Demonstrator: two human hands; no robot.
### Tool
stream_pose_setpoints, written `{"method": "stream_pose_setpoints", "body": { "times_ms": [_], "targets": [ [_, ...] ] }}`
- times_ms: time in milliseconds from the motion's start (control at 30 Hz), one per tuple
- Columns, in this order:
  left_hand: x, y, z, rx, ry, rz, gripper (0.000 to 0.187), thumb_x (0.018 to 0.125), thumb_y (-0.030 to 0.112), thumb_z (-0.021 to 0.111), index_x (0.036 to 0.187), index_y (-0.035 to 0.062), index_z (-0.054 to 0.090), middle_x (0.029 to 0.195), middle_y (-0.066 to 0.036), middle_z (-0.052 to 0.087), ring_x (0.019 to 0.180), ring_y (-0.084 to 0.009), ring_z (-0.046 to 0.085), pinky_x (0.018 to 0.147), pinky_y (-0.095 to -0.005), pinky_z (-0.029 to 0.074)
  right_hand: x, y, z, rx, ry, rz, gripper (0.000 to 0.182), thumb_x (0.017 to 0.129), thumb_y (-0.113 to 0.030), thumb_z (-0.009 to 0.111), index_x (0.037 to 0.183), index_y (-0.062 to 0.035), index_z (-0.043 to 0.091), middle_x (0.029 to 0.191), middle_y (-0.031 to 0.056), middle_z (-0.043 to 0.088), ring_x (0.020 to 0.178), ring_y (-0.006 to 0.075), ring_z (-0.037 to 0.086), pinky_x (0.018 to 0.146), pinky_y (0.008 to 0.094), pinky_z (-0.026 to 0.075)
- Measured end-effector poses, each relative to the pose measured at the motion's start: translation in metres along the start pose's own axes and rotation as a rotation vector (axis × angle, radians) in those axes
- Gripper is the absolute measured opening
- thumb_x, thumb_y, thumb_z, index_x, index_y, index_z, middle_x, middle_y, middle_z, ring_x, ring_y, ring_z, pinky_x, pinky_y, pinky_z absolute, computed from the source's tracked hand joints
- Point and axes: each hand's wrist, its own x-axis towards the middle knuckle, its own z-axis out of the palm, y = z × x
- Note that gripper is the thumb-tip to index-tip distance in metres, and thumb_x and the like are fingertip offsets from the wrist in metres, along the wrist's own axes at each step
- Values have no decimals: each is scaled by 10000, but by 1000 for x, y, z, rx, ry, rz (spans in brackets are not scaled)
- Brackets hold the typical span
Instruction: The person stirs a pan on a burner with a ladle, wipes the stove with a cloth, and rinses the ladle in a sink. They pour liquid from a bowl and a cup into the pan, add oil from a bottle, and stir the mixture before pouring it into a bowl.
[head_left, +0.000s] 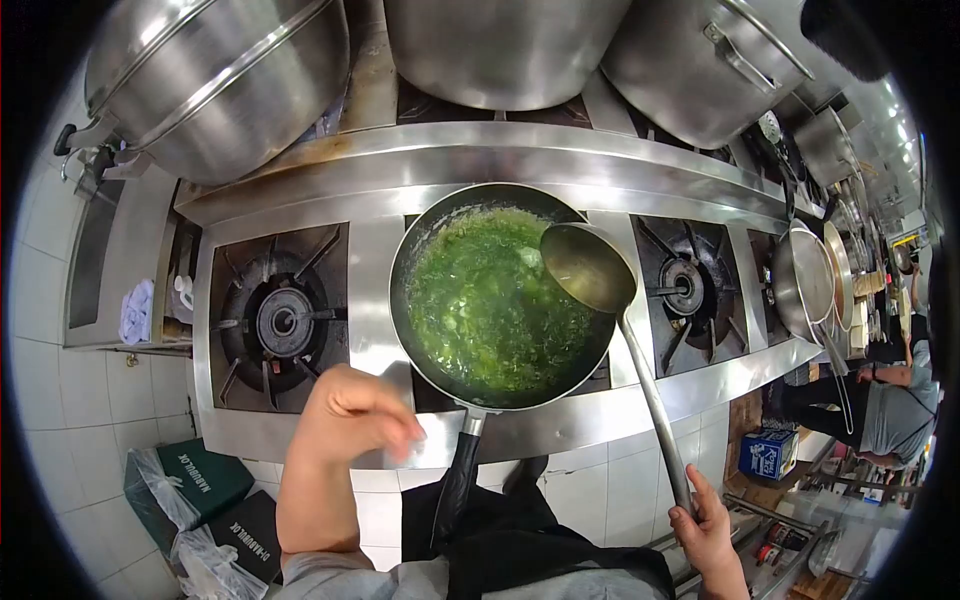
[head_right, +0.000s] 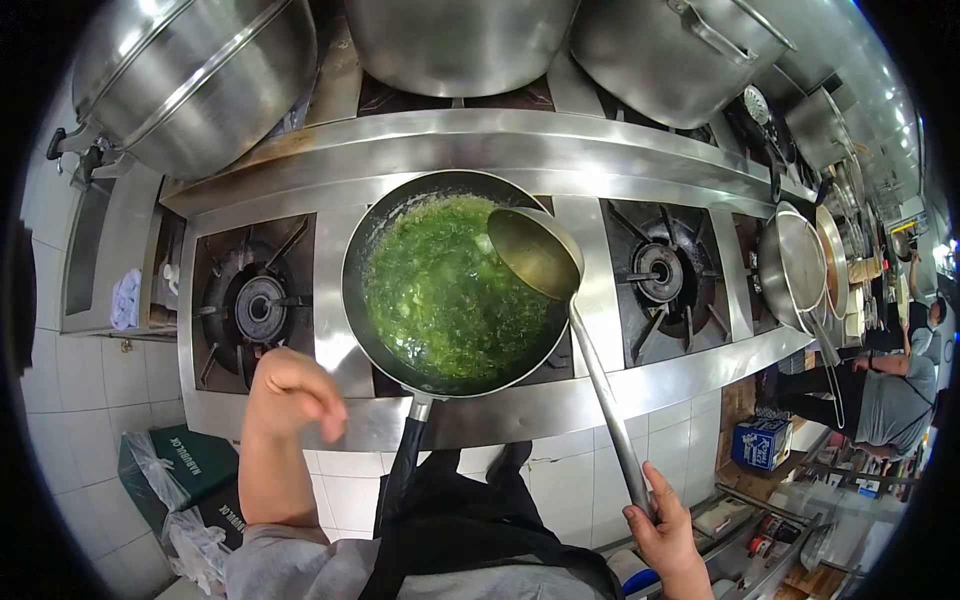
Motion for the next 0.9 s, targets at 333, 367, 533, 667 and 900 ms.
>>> {"method": "stream_pose_setpoints", "body": {
  "times_ms": [333,367,533,667,900],
  "targets": [
    [16,40,55,209,-258,-16,275,910,229,623,1077,10,618,765,-26,659,623,-157,618,624,-295,482,-1,-3,5,83,11,65,618,809,42,645,1379,-17,413,728,-10,554,607,34,460,566,185,397],
    [11,34,59,207,-262,-18,275,910,229,623,1077,10,618,765,-26,659,623,-157,618,624,-295,482,-2,-3,6,85,13,69,618,809,42,645,1379,-17,413,728,-10,554,607,34,460,566,185,397],
    [-31,-30,70,263,1157,22,213,967,159,506,1152,61,467,885,-48,577,787,-120,546,715,-314,452,3,-12,11,44,33,31,633,791,26,672,1372,-49,434,775,19,580,629,47,470,582,197,414],
    [-79,-53,116,40,912,-374,312,999,266,440,1258,97,397,1079,-65,533,956,-158,538,835,-350,464,13,-19,12,-70,28,-17,619,794,12,672,1365,-46,442,842,97,636,674,118,571,632,240,465],
    [-72,-31,149,-815,514,-686,465,1029,340,306,1392,51,270,1026,-112,536,858,-195,607,744,-337,549,50,-41,24,-243,73,-310,580,830,-40,651,1368,-58,435,1071,270,627,961,379,648,794,367,505]
  ]
}}
